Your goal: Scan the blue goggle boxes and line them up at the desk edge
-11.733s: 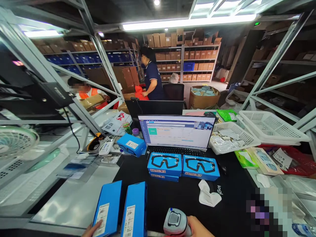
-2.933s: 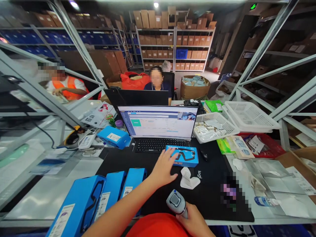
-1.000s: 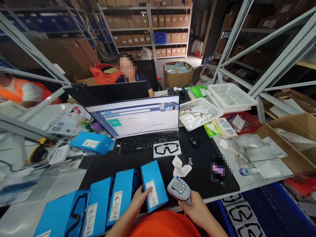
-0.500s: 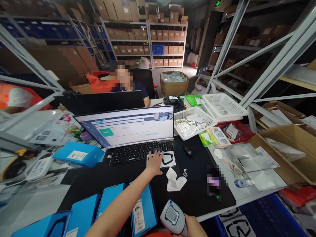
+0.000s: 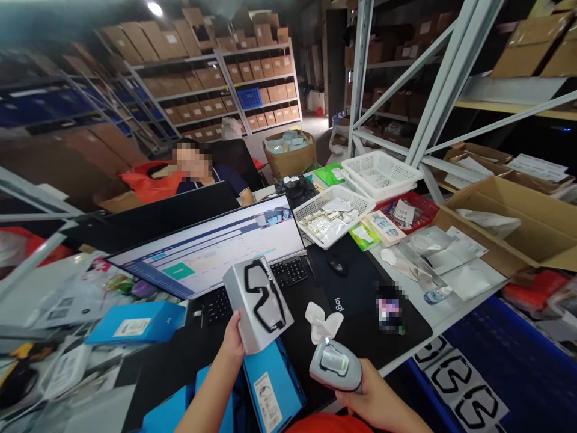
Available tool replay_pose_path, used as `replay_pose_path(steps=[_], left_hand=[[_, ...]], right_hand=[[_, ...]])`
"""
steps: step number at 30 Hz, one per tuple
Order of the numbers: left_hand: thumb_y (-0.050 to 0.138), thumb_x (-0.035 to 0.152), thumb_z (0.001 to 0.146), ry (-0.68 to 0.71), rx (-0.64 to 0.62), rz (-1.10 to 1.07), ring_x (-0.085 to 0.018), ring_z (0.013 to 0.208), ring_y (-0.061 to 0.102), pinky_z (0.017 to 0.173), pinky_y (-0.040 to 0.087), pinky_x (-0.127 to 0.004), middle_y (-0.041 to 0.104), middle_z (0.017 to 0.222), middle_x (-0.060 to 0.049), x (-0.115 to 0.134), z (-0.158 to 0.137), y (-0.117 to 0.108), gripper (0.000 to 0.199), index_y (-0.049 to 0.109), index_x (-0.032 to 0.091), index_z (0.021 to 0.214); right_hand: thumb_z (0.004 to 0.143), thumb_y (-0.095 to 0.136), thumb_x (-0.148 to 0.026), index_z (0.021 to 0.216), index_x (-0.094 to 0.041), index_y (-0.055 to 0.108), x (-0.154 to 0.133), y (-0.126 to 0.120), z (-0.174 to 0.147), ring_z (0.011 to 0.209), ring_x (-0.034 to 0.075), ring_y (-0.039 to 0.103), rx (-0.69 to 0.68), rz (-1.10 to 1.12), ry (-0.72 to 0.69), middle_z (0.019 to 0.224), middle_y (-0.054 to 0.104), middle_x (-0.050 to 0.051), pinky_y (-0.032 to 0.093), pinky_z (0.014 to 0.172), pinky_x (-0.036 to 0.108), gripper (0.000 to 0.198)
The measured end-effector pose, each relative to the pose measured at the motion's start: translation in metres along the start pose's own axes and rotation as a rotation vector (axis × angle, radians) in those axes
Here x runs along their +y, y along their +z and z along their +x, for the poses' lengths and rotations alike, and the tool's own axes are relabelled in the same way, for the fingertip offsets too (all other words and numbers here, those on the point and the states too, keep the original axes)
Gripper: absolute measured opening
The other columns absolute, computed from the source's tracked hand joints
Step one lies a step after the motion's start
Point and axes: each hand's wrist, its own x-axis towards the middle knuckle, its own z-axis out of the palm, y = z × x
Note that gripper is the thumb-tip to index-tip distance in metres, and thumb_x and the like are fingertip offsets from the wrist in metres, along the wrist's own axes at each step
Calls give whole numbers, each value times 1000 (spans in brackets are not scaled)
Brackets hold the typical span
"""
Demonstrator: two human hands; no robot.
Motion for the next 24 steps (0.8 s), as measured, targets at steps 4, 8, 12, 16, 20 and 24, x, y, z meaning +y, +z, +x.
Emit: replay_pose_path(steps=[4,8,12,16,20,24], left_hand=[[60,83,76,-200,104,-552,-38,119,69,109,49,-59,77,119,-12,-1,-39,13,82,66,25,134],[54,47,99,-255,197,-924,-27,107,75,108,53,-47,79,116,-10,2,-62,43,59,49,24,154],[52,31,103,-268,250,-967,-24,95,78,103,57,-41,81,109,-9,-7,-74,55,60,39,24,160],[53,31,102,-320,253,-892,-28,92,78,104,57,-46,81,105,-12,-17,-83,57,66,33,16,163],[55,42,101,-364,277,-787,-29,102,76,102,58,-45,78,118,-14,-21,-89,60,67,39,14,159],[57,44,99,-388,299,-742,-30,113,73,102,58,-42,69,137,-15,-28,-95,60,65,45,14,155]], right_hand=[[77,76,-66,120,-18,65,-14,3,4,62,17,62,-12,0,-47,88,71,5,54,61,34,65],[70,81,-70,117,-20,67,-29,14,1,68,22,65,-23,-32,-68,81,70,4,57,68,38,69],[68,81,-74,113,-20,63,-22,33,-7,67,23,66,3,33,-60,78,69,3,58,68,40,72],[71,79,-74,114,-20,59,-13,44,-13,65,22,66,101,67,-94,83,70,5,58,68,41,71],[69,79,-75,116,-22,64,-24,41,-13,70,25,67,21,12,-78,82,70,5,58,69,42,73],[63,83,-72,110,-24,69,-27,40,-13,78,29,69,-72,-59,-101,72,67,4,57,71,41,69]])
